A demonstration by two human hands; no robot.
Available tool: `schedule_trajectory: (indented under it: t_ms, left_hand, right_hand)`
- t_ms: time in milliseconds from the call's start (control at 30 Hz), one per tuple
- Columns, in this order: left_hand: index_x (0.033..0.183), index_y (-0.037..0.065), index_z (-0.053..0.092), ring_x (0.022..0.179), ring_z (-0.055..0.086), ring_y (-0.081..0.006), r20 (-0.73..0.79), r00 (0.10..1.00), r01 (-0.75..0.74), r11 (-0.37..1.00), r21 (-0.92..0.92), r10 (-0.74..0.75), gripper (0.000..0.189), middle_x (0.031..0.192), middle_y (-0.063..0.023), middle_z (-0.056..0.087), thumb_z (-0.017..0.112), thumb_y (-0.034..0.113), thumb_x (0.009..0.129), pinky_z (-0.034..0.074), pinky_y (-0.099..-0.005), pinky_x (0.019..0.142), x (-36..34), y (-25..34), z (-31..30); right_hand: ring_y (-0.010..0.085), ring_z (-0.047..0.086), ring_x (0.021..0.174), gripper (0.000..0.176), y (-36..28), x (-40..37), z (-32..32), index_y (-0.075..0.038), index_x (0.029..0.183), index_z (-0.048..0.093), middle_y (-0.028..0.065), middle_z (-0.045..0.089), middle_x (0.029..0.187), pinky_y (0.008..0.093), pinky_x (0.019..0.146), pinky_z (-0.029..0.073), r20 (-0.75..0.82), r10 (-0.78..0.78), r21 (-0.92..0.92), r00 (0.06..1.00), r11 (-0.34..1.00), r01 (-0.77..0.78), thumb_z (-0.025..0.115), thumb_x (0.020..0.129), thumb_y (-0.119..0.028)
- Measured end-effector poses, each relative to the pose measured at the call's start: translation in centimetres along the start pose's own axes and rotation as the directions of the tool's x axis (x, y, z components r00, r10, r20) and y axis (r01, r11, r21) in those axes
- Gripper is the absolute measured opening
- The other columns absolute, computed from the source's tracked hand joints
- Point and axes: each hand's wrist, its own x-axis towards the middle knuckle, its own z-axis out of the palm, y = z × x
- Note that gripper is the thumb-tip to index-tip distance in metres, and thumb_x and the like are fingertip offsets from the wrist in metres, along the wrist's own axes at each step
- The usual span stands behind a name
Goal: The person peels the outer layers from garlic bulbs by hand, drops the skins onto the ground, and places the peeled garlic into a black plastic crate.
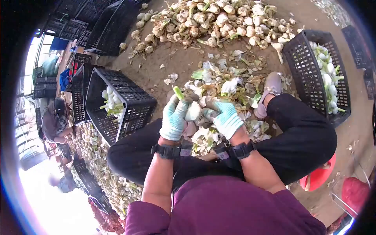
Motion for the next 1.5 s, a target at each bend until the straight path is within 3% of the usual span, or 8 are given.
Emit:
schedule_trajectory:
  t_ms: [267, 400, 467, 800, 867, 1233, 1367, 1500]
  left_hand:
    - [0.095, -0.001, 0.054, 0.074, 0.051, -0.0098, -0.071, 0.995, -0.058, 0.995, 0.086, 0.064, 0.018, 0.084, -0.0049, 0.057, 0.049, 0.012, 0.083, 0.043, -0.0225, 0.066, -0.3, -0.6, -0.5]
    - [0.098, 0.001, 0.05, 0.079, 0.047, -0.0089, 0.053, 0.979, -0.197, 0.86, 0.471, 0.195, 0.019, 0.09, -0.0034, 0.054, 0.049, 0.01, 0.082, 0.039, -0.0213, 0.071, -0.6, -1.0, -0.2]
    - [0.095, 0.001, 0.05, 0.079, 0.048, -0.0098, 0.039, 0.997, -0.073, 0.927, 0.368, 0.063, 0.016, 0.091, -0.0046, 0.054, 0.049, 0.009, 0.081, 0.039, -0.0219, 0.071, -0.6, -1.3, -0.6]
    - [0.092, 0.0, 0.052, 0.076, 0.051, -0.011, -0.078, 0.996, -0.063, 0.988, -0.144, 0.052, 0.024, 0.088, -0.0062, 0.056, 0.047, 0.022, 0.086, 0.043, -0.0238, 0.068, -0.6, 0.4, -0.2]
    - [0.093, 0.0, 0.053, 0.076, 0.051, -0.0106, -0.124, 0.989, -0.073, 0.997, 0.034, 0.076, 0.022, 0.086, -0.005, 0.056, 0.047, 0.02, 0.085, 0.042, -0.0233, 0.067, -0.7, 0.1, 0.1]
    - [0.087, 0.001, 0.053, 0.067, 0.05, -0.01, 0.052, 0.948, -0.246, 0.621, 0.744, 0.313, 0.014, 0.077, -0.0023, 0.054, 0.051, 0.014, 0.082, 0.042, -0.0231, 0.06, -0.3, -1.7, 0.4]
    - [0.085, 0.001, 0.05, 0.071, 0.054, -0.0126, -0.079, 0.996, -0.036, 0.998, 0.055, 0.04, 0.02, 0.081, -0.0088, 0.056, 0.047, 0.021, 0.085, 0.044, -0.023, 0.06, -0.4, -1.0, 1.3]
    - [0.091, -0.004, 0.05, 0.081, 0.056, -0.02, 0.151, 0.975, 0.22, 0.789, -0.574, -0.161, 0.043, 0.089, -0.0169, 0.057, 0.044, 0.038, 0.084, 0.045, -0.0273, 0.074, -0.4, -0.9, -0.3]
  right_hand:
    - [0.0194, 0.055, 0.065, 0.029, -1.3, -1.0, 0.5, 0.003, 0.09, 0.057, 0.015, 0.057, 0.073, 0.0305, 0.06, 0.043, -0.126, -0.226, -0.473, 0.966, 0.869, 0.141, 0.062, 0.073, -0.019]
    - [0.0233, 0.057, 0.067, 0.025, 1.5, 0.3, 1.6, 0.001, 0.089, 0.056, 0.0132, 0.061, 0.078, 0.032, 0.061, 0.044, -0.099, 0.18, -0.233, 0.979, 0.952, -0.199, 0.062, 0.071, -0.014]
    - [0.0194, 0.056, 0.063, 0.021, 2.4, -0.1, 1.8, 0.002, 0.083, 0.057, 0.0093, 0.06, 0.073, 0.0313, 0.057, 0.044, -0.052, 0.051, 0.34, 0.997, 0.94, -0.031, 0.063, 0.07, -0.013]
    - [0.0125, 0.052, 0.064, 0.016, -1.1, -0.9, 1.0, 0.001, 0.087, 0.059, 0.0081, 0.058, 0.075, 0.0265, 0.056, 0.044, -0.183, 0.082, 0.187, 0.98, 0.981, -0.047, 0.057, 0.073, -0.008]
    - [0.0141, 0.052, 0.062, 0.021, -2.1, -1.6, 1.5, 0.003, 0.088, 0.059, 0.0122, 0.059, 0.075, 0.0285, 0.056, 0.043, -0.127, -0.139, -0.347, 0.982, 0.934, 0.088, 0.059, 0.073, -0.011]
    - [0.0358, 0.055, 0.069, 0.012, 0.9, -0.1, 1.8, -0.002, 0.075, 0.054, 0.0204, 0.056, 0.071, 0.0383, 0.059, 0.044, -0.289, -0.216, -0.537, 0.933, 0.843, 0.028, 0.056, 0.068, -0.011]
    - [0.0374, 0.054, 0.072, 0.013, 3.5, 1.8, 1.2, -0.003, 0.076, 0.052, 0.0211, 0.055, 0.073, 0.0401, 0.063, 0.044, -0.39, -0.087, -0.581, 0.917, 0.796, -0.171, 0.054, 0.068, -0.012]
    - [0.0379, 0.053, 0.078, 0.018, 4.1, 1.6, 0.6, -0.003, 0.08, 0.054, 0.0229, 0.055, 0.08, 0.0411, 0.068, 0.043, -0.36, 0.038, -0.617, 0.932, 0.74, -0.268, 0.053, 0.068, -0.017]
